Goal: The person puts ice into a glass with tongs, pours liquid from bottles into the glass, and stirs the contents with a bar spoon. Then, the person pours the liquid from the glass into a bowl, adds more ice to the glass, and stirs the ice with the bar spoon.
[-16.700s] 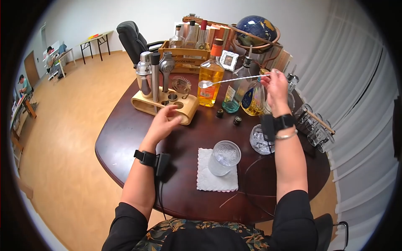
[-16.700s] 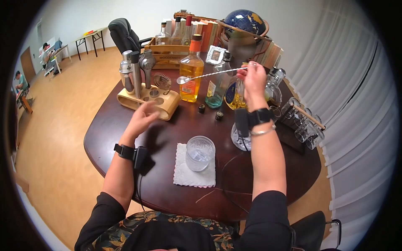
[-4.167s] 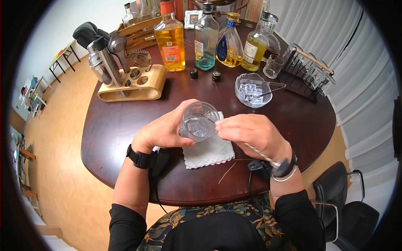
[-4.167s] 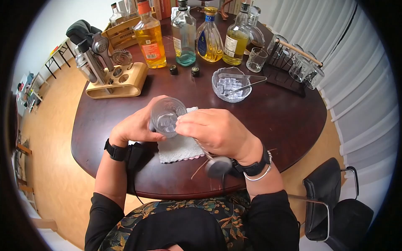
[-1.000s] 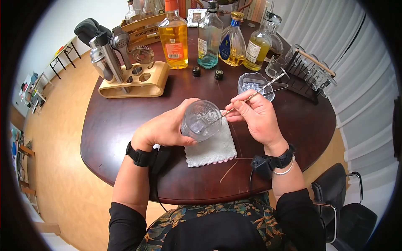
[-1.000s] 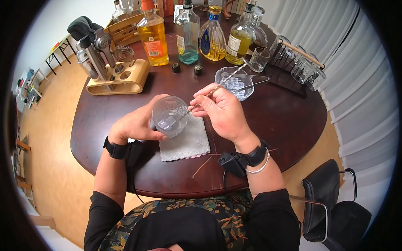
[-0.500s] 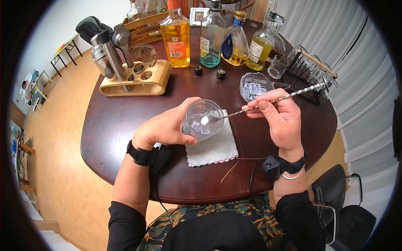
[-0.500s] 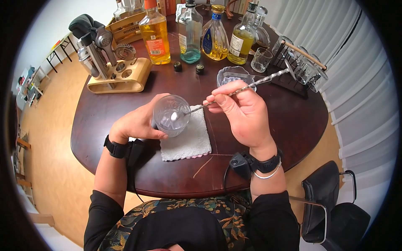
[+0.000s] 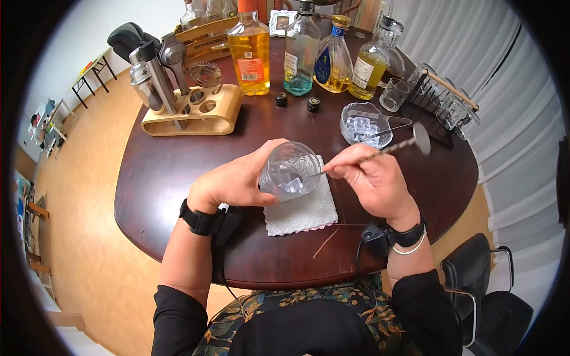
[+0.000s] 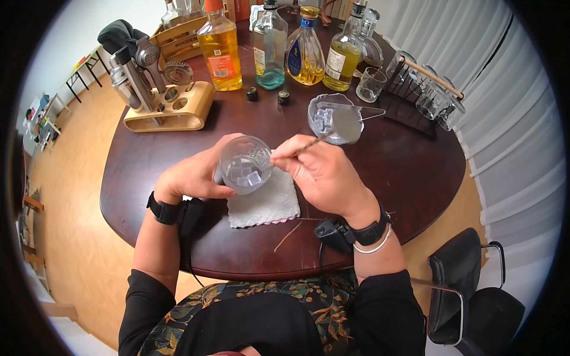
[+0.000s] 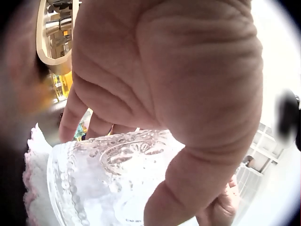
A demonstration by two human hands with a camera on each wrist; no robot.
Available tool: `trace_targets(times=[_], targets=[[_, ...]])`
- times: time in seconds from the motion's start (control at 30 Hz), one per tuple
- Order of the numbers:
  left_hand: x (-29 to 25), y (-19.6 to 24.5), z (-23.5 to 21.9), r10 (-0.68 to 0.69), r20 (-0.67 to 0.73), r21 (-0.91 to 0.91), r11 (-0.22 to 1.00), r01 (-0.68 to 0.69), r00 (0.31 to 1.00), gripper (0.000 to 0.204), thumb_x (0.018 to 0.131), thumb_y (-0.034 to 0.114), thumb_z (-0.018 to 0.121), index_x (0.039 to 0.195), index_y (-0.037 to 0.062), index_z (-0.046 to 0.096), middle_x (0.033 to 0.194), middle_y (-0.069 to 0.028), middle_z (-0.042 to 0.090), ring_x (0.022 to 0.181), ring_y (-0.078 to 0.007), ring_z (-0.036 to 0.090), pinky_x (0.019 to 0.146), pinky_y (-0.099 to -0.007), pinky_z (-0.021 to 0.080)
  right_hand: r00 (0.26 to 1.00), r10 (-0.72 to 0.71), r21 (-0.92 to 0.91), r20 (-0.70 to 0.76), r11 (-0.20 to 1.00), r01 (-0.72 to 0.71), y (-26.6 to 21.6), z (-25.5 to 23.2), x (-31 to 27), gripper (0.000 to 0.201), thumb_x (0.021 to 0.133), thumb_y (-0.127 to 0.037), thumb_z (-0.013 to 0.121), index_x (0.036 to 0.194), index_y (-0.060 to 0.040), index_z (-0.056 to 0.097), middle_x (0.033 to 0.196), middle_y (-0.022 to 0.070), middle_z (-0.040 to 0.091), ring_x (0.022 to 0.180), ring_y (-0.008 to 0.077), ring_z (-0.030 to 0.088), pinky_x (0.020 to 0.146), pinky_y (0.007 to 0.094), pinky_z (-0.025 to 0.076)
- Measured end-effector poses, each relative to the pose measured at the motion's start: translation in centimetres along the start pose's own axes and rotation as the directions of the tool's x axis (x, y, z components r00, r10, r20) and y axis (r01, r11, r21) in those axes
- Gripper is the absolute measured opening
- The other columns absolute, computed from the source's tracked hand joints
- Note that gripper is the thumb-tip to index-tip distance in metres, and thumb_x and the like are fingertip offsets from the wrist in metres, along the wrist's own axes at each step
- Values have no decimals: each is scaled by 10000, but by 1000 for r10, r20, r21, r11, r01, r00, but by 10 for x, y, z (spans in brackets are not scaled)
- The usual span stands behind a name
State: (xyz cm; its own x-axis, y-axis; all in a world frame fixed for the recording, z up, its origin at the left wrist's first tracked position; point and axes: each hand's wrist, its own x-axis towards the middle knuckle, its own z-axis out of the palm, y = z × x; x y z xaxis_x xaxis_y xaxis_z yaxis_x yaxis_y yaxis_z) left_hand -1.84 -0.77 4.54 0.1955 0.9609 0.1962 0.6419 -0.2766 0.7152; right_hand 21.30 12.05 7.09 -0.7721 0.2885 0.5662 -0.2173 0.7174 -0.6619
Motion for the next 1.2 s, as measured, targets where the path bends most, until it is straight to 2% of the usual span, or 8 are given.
trace_targets(times=[0.1,0.2,0.43,0.6,0.73,0.83,1.03,1.2], targets=[[-1,-3,1,-43,4,-20,999,43,999,925,632,86,809,1395,47,288,1269,-165,539,1224,-294,508,1025,-350,399,970,235,319,-61,925,-204,10,5,-1,88,938,-45,568,932,28,617,894,65,647,806,136,653,730,258,546],[-2,-3,0,-92,10,-23,995,93,996,942,617,98,834,1385,48,290,1262,-166,544,1221,-295,511,1019,-353,404,929,369,594,24,743,-310,18,8,3,103,967,-82,539,979,14,576,918,68,641,842,120,650,740,242,563],[-2,-9,1,-79,10,-59,995,79,997,981,610,80,844,1402,53,266,1273,-159,546,1229,-287,507,1028,-354,401,925,371,645,-81,727,-235,17,11,5,112,975,-106,531,1012,-1,545,930,96,646,872,154,664,759,263,573],[-1,-7,-1,-93,46,-92,991,97,995,1056,588,89,871,1436,47,242,1329,-144,501,1270,-256,461,1068,-348,356,958,146,394,-248,918,-38,7,4,1,65,935,-34,571,987,4,576,939,109,666,887,197,676,780,290,563],[-1,-6,-1,-26,26,-90,996,28,999,997,615,64,835,1423,47,252,1312,-142,512,1260,-257,471,1061,-334,368,932,-352,-53,-81,936,349,1,-7,1,148,843,41,632,974,-26,632,908,121,689,865,272,684,756,340,549],[-2,-7,-1,-22,23,-98,995,24,999,978,621,59,827,1417,38,260,1302,-145,513,1255,-256,472,1059,-334,368,893,-449,-128,28,884,449,0,-1,1,219,760,54,657,957,-35,624,928,134,679,867,287,682,735,353,563],[-1,-4,-1,-49,36,-84,995,52,998,937,629,62,818,1399,42,285,1283,-149,526,1230,-260,493,1038,-342,385,906,-384,-184,179,892,414,3,9,4,244,737,36,658,962,-46,609,912,115,666,836,292,671,699,352,558],[-1,-5,0,-8,27,-69,998,10,1000,917,628,70,821,1384,51,302,1261,-156,539,1216,-280,508,1022,-346,399,983,-169,-64,73,983,173,1,1,-1,137,844,36,624,978,5,615,885,96,645,775,239,659,709,300,523]])
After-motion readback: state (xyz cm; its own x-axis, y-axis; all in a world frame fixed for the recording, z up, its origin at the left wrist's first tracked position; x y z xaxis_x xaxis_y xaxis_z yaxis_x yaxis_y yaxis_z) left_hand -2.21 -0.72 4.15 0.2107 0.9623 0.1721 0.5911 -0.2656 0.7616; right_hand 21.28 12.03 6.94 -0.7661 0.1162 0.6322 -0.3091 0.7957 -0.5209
